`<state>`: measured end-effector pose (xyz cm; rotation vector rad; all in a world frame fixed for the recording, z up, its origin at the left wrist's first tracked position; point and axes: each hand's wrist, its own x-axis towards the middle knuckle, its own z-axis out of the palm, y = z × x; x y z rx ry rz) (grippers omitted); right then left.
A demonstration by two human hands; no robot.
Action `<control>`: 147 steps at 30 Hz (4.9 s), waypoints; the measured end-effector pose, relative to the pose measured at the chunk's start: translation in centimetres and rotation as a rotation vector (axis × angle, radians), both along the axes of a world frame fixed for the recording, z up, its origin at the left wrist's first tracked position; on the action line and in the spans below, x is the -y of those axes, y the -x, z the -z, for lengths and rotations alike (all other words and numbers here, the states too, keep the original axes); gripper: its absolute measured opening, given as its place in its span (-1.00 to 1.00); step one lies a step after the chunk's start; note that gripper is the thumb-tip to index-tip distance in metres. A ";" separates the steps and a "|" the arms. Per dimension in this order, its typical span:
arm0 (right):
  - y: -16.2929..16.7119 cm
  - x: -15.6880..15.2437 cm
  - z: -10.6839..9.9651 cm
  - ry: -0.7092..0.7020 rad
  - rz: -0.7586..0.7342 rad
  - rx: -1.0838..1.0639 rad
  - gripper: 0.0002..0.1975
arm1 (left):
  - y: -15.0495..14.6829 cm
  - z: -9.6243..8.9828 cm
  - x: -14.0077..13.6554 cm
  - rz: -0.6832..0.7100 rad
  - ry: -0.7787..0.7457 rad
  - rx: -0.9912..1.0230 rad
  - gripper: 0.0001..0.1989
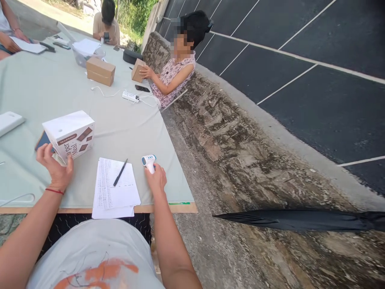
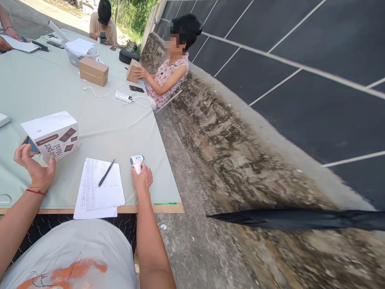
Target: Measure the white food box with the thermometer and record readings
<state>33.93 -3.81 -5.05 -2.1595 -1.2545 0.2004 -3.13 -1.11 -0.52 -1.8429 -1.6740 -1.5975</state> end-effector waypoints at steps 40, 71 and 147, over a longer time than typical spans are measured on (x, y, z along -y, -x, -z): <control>12.8 -0.6 -1.6 -0.156 -0.467 -0.823 -0.82 | -2.4 1.2 -0.2 0.728 0.465 -0.640 -0.61; 12.8 -0.8 -0.8 -0.175 -0.476 -0.721 -0.88 | -2.4 1.0 -0.2 0.709 0.466 -0.740 -0.58; 8.2 -1.0 1.2 -0.233 -0.678 -0.109 -0.51 | -1.5 0.2 0.1 0.411 0.208 -0.366 -0.80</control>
